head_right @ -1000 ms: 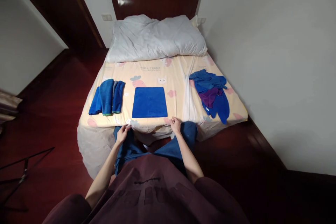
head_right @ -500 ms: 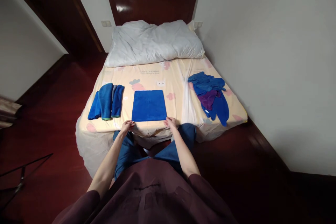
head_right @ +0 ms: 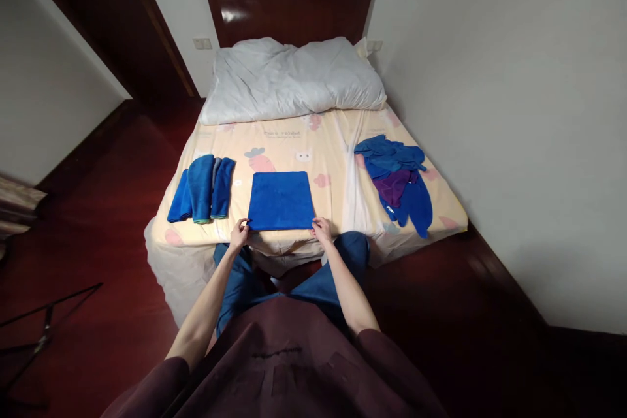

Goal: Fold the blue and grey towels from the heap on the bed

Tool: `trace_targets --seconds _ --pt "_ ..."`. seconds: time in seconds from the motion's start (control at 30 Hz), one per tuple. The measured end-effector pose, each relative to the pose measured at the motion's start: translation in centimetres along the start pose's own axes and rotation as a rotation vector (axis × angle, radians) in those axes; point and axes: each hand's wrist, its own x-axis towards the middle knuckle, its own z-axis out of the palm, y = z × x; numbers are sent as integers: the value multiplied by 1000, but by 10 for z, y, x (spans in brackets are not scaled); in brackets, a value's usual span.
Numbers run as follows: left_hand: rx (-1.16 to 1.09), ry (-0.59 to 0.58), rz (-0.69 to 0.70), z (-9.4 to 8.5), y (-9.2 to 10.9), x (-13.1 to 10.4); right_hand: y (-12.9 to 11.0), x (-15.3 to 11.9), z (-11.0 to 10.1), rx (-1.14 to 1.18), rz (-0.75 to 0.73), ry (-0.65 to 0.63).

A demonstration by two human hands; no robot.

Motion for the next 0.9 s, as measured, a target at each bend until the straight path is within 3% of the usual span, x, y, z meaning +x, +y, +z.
trace_targets --seconds 0.13,0.3,0.43,0.53,0.7,0.8,0.9 --pt "-18 -57 24 1 -18 -10 20 -7 -16 6 -56 -105" --pt "-48 -80 107 8 -33 -14 37 -4 -16 -87 -163 -170" --pt "69 -18 281 6 -40 -11 43 0 -10 -232 -270 -63" --pt "175 29 323 4 -40 -3 44 3 -8 -354 -361 40" --pt "171 18 403 2 -32 13 40 9 -5 -407 -369 142" --pt "167 -49 495 2 -28 22 36 14 -4 -346 -403 72" --pt "179 -116 500 4 -28 29 33 19 -5 -296 -441 -39"
